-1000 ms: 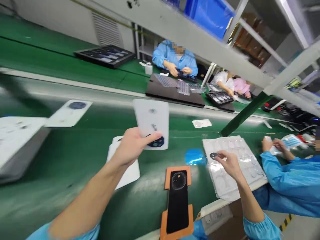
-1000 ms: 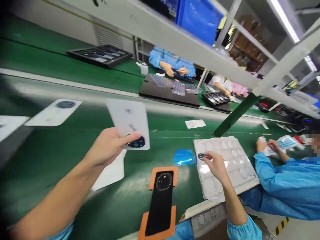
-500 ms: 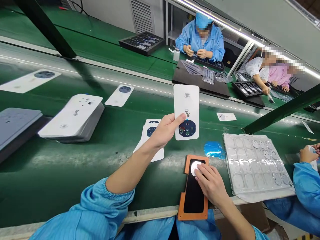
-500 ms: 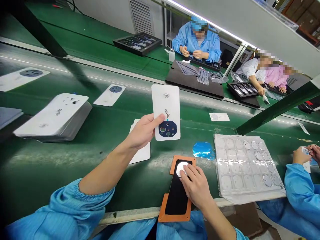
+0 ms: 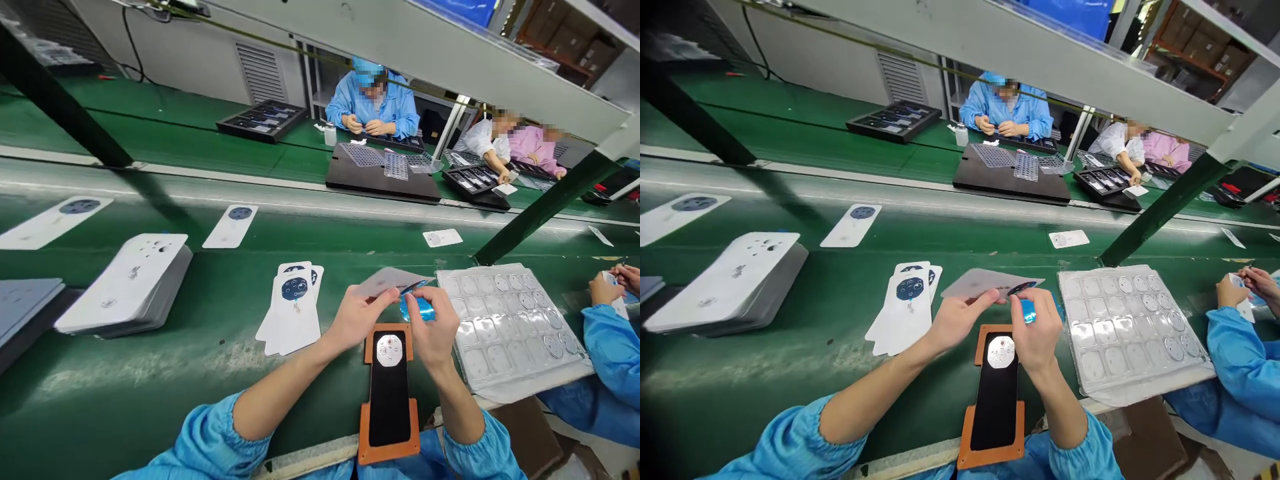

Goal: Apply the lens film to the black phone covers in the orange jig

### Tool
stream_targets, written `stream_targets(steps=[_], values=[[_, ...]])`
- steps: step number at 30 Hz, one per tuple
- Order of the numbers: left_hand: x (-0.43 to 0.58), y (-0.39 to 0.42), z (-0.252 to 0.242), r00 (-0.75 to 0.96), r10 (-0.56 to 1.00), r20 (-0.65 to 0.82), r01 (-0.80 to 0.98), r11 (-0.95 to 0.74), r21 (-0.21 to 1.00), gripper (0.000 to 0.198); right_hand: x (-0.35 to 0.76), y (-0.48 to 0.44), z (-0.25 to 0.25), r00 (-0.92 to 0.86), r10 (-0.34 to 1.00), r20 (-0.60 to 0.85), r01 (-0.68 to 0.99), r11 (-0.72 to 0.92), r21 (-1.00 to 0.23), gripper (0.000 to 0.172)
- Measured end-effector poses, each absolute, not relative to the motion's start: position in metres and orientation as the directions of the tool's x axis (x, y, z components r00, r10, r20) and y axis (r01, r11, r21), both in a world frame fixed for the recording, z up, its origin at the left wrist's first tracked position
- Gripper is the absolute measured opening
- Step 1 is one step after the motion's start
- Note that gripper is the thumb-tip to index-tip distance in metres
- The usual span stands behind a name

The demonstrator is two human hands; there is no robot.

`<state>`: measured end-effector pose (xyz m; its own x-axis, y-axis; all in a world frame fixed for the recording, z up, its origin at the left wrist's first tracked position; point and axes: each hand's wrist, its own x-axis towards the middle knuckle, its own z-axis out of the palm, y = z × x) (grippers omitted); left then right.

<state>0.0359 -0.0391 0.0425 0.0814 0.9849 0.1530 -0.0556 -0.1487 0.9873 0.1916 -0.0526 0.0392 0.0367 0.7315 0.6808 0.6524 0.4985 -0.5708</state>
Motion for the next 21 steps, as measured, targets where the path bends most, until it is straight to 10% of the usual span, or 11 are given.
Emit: stream_targets(steps=[21], values=[[0.042, -0.049, 0.030, 0.194, 0.888, 0.416, 0.051, -0.433, 0.900, 0.034, 0.193, -0.052, 0.039, 0.142, 0.790, 0.597, 0.509, 0.459, -0.728, 0.012]])
